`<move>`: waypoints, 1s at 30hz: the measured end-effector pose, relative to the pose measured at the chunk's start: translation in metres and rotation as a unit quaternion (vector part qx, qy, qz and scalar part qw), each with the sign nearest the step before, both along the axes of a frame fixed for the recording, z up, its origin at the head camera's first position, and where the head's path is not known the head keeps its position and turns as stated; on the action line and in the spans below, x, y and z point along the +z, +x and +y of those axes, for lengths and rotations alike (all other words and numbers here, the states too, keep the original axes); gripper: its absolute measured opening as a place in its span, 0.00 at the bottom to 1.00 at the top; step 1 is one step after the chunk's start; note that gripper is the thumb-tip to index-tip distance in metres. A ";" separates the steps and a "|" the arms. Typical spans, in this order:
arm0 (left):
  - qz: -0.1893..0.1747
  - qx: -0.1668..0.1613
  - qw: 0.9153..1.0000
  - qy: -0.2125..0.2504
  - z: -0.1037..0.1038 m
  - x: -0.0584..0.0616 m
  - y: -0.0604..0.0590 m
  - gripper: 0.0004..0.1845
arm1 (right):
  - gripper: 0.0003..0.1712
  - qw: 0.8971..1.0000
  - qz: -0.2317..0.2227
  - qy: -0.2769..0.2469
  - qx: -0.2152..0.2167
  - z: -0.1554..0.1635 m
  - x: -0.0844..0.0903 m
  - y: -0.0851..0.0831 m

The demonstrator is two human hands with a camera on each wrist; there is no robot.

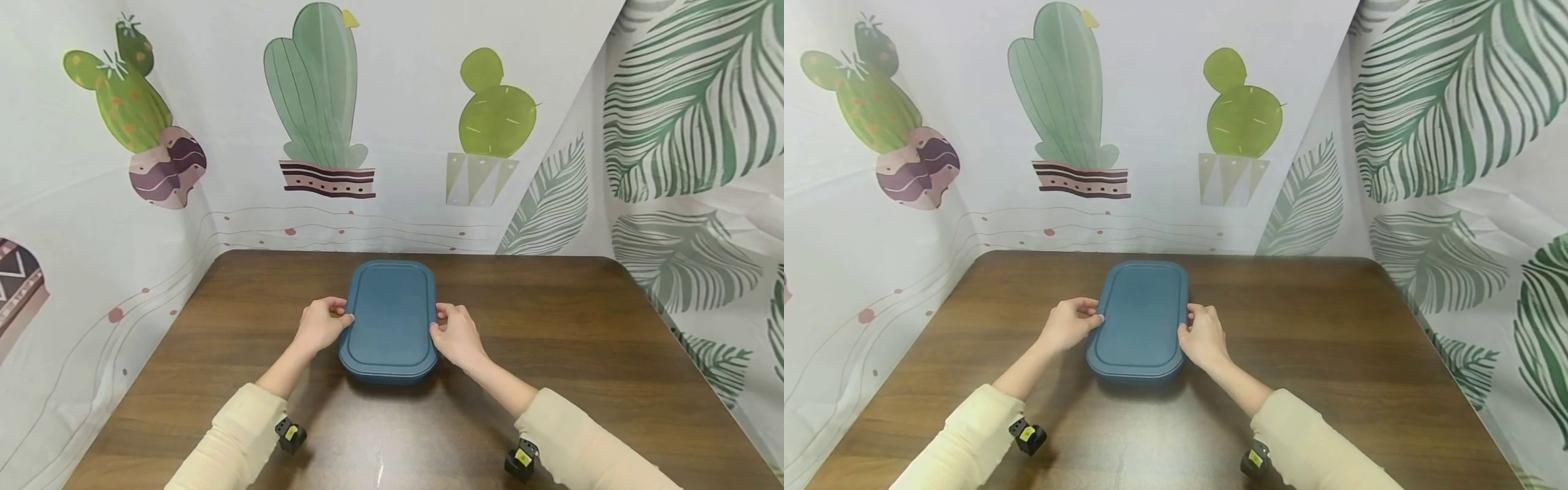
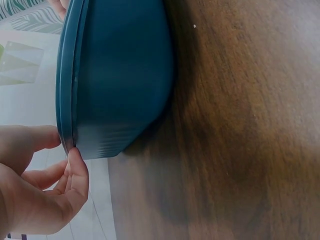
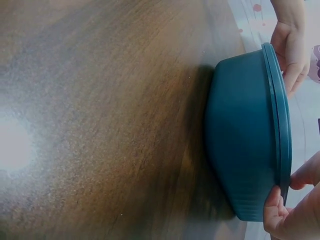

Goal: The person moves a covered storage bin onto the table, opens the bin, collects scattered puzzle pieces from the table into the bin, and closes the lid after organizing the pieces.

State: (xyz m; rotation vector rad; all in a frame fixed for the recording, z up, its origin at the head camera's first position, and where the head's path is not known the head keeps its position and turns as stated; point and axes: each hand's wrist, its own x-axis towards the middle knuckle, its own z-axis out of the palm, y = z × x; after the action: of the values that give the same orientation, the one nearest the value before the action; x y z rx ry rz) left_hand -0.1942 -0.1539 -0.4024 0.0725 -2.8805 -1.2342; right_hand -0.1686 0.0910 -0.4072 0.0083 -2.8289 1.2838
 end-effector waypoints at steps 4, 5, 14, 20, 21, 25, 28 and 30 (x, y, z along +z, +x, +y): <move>-0.003 0.000 1.000 0.001 0.000 0.000 0.000 0.19 | 0.23 1.000 0.004 0.006 -0.001 0.000 -0.001 0.000; -0.003 -0.001 1.000 0.000 0.000 -0.001 0.000 0.19 | 0.23 1.000 0.005 0.008 -0.001 0.000 -0.002 0.000; 0.006 -0.004 1.000 -0.006 -0.001 -0.002 -0.001 0.19 | 0.23 1.000 0.015 0.019 -0.003 -0.001 -0.002 0.001; 0.024 -0.023 0.998 -0.044 -0.001 -0.002 -0.001 0.19 | 0.23 0.999 0.018 0.032 0.003 0.001 -0.002 0.001; 0.028 -0.026 0.998 -0.049 -0.001 -0.002 0.000 0.19 | 0.24 0.999 0.021 0.035 0.004 0.001 -0.002 0.001; 0.046 -0.032 0.996 -0.065 -0.001 0.001 0.003 0.19 | 0.24 0.998 0.032 0.050 0.013 0.002 -0.002 0.002; 0.059 -0.037 0.994 -0.081 -0.002 0.001 0.005 0.19 | 0.25 0.996 0.055 0.069 0.030 0.003 -0.002 0.004; 0.065 -0.046 0.993 -0.090 -0.003 0.000 0.006 0.20 | 0.26 0.992 0.076 0.088 0.046 0.004 -0.002 0.006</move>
State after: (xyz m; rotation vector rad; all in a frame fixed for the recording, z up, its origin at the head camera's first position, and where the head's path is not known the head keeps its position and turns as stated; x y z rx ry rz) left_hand -0.1881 -0.1569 -0.4021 -0.1383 -2.8935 -0.9439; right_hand -0.1630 0.0953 -0.4094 0.2328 -2.8267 0.9955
